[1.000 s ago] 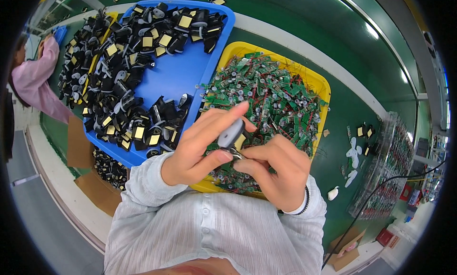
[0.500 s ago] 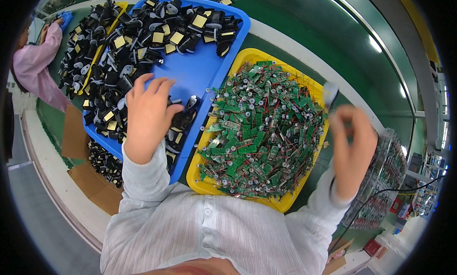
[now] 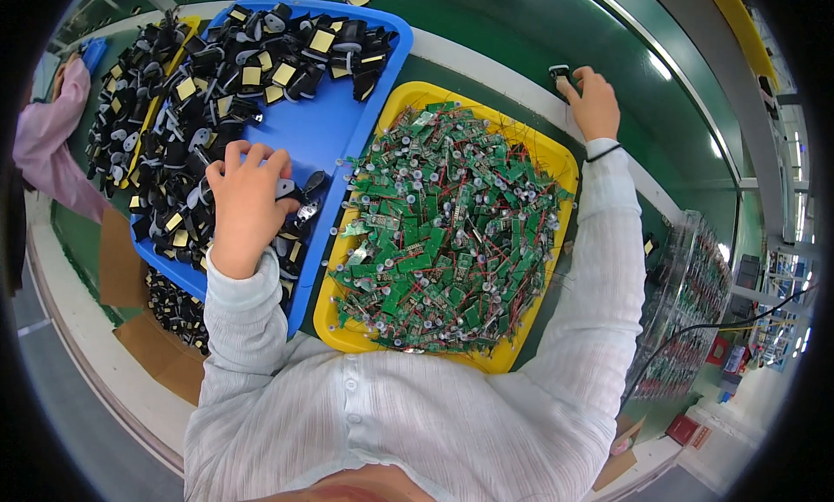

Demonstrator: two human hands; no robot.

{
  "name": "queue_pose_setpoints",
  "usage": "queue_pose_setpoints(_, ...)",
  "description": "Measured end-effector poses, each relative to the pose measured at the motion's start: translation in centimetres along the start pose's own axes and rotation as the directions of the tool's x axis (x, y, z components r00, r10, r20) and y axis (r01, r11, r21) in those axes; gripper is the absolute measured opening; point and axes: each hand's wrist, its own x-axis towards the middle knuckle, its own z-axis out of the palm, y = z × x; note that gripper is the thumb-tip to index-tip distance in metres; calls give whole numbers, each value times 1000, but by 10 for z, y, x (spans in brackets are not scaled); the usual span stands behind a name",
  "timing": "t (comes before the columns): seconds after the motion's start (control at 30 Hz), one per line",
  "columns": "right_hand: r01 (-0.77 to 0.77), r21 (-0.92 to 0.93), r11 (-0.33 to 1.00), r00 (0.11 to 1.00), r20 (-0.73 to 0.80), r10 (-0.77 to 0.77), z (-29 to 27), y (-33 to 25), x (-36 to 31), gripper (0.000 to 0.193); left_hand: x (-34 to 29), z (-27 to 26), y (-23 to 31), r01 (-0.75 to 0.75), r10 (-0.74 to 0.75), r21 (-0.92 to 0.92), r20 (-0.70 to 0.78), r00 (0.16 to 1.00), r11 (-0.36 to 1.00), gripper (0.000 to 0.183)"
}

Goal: The person assembles electronic circuit boards and small plastic components by hand at a workbench.

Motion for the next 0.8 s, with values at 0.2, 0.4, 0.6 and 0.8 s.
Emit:
queue_pose_setpoints(0.2,137,609,781,980,32,-197,-86,-65,-57,18,-1,-3,8,-109,0,-360,-290,957,927,27)
queue_pose_setpoints(0.4,318,597,736,808,235,-540,-129,-122,-121,9,-5,-21,34,-165,30,-588,-231,972,792,19)
queue_pose_setpoints(0.6,173,464,869,972,62,-226,-160,-143,-168,18,-10,-12,35,-259,92,-649,-280,956,716,24)
queue_pose_setpoints(0.8,101,344,933,969,179,-171,-142,-154,-200,27,-14,-12,42,-273,159,-660,-228,960,700,24)
